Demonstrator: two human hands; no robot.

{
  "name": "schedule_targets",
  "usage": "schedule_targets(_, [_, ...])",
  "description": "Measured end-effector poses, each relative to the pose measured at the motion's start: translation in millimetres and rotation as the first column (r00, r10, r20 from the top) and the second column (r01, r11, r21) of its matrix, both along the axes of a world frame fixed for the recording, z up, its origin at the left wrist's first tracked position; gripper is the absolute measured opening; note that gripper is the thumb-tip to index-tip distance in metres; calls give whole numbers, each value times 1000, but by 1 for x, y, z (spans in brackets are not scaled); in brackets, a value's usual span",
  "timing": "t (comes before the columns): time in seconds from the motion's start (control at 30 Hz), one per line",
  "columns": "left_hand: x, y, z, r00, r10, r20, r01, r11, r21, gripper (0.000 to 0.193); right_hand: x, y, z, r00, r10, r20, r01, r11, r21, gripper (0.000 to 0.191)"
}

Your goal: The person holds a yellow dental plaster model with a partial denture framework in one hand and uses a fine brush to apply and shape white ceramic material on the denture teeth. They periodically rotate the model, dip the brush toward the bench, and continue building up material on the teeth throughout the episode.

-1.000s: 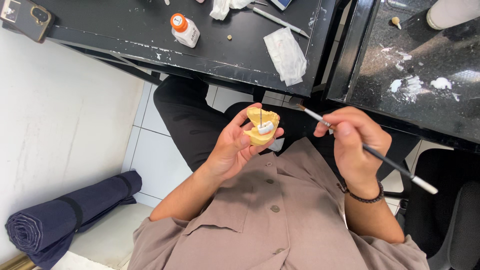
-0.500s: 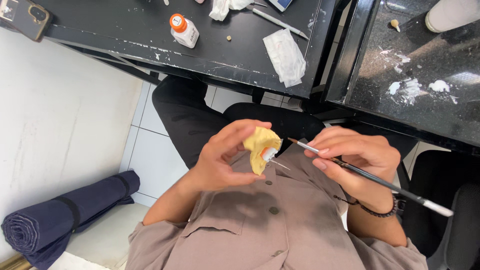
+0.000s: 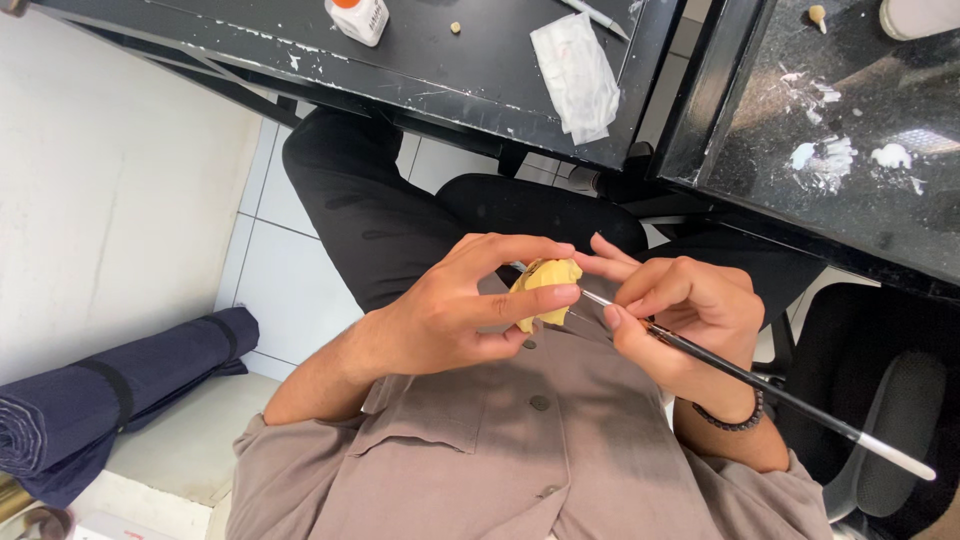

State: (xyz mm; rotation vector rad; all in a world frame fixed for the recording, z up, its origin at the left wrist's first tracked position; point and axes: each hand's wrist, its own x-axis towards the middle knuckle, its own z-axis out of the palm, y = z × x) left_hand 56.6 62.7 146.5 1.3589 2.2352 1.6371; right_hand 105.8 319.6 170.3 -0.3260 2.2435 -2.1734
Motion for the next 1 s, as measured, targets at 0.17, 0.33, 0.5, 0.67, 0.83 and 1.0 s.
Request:
schedule_targets(0.17, [-2,-1,-2,998,-39,40,39,999,-6,79,-4,-2,0,1000,-2,23,0,998,60,19])
schedule_targets(0.33, [-5,-2,-7,992,-94,79,95,995,-11,83,-8,-1,-2,999,30,45,-36,990,135,20])
schedule_targets(0.5, [-4,-3,-8,991,-101,90,103,995,-10,85,-8,-3,-2,999,26,42,-32,988,150,20])
schedule_targets(0.67, [-5,-2,-10,990,-102,94,103,995,2,85,-10,-4,-3,999,29,33,-34,984,176,19])
schedule_targets(0.83, [-4,-2,-11,990,-103,101,105,994,-14,85,-11,-5,-4,999,31,36,-37,984,176,20])
schedule_targets(1.0, [-4,-2,-11,990,-98,97,99,995,-2,85,-10,-5,-2,999,28,44,-36,983,182,18])
